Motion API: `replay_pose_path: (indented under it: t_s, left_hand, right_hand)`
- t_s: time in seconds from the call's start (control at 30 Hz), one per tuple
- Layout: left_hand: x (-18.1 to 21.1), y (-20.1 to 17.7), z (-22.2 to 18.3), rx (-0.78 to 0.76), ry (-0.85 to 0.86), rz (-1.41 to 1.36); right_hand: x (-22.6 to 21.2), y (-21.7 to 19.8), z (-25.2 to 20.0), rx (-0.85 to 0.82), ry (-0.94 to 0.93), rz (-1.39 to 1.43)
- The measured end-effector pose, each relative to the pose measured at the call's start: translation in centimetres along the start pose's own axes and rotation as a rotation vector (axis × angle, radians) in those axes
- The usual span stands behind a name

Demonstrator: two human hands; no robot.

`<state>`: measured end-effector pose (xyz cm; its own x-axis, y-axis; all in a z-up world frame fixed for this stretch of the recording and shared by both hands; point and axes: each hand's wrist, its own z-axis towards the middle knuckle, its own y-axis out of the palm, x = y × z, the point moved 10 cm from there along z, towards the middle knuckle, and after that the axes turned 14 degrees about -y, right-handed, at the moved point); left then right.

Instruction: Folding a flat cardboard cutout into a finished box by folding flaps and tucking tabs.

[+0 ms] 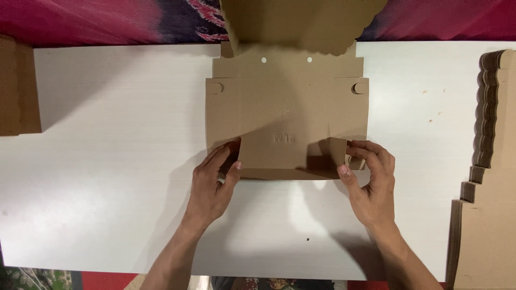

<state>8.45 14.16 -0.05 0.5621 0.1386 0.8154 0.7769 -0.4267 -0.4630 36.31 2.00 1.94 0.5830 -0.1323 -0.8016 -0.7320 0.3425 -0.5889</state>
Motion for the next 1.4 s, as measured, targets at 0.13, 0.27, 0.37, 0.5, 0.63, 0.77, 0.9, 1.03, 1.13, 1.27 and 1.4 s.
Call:
replay_pose_path:
  t_s: [0.13,0.27,0.37,0.5,0.63,0.77,0.9,1.03,1.13,1.27,1.4]
  left_hand:
    - [0.8,-0.5,0.2,0.001,-0.007,-0.045]
    - [-0.8,-0.8,0.2,0.025,-0.039,-0.021]
    - [-0.9,-0.9,0.1,0.04,-0.048,-0.02]
    - [-0.6,-1.1,-0.2,0.089,-0.025,-0.006]
    - [1.1,-1.5,-0.9,0.143,0.003,0.04]
    - [0.0,-1.4,-0.8,0.158,-0.016,0.102]
    - [0.0,-1.3,-0.7,0.148,-0.063,0.115]
    - [-0.4,-1.3,-0.6,0.141,-0.08,0.101]
    - [-0.2,-1.7,-0.6,0.158,-0.068,0.058]
    - [0.1,-1.7,-0.7,0.154,-0.055,0.012]
    - [0.2,-1.7,-0.5,0.167,-0.011,-0.015]
  right_hand:
    - [-0.1,-0.2,0.1,0.016,0.011,0.012]
    - [0.1,-0.4,0.1,0.035,0.009,0.023]
    - [0.5,-0.4,-0.1,0.049,-0.007,0.026]
    - [1.1,-0.5,-0.3,0.132,-0.025,0.111]
    - [1.6,-0.4,-0.4,0.188,-0.047,0.162]
    - [1.3,-0.2,-0.5,0.198,-0.06,0.181]
    - [1.3,-0.3,-0.7,0.233,-0.081,0.212]
    - [0.8,-0.4,-0.8,0.25,-0.077,0.235]
    - [1.1,-0.5,-1.1,0.257,-0.087,0.234]
    - [1.8,-0.3,-1.4,0.25,-0.084,0.241]
    - [3.4,0.1,-2.1,0.232,-0.076,0.226]
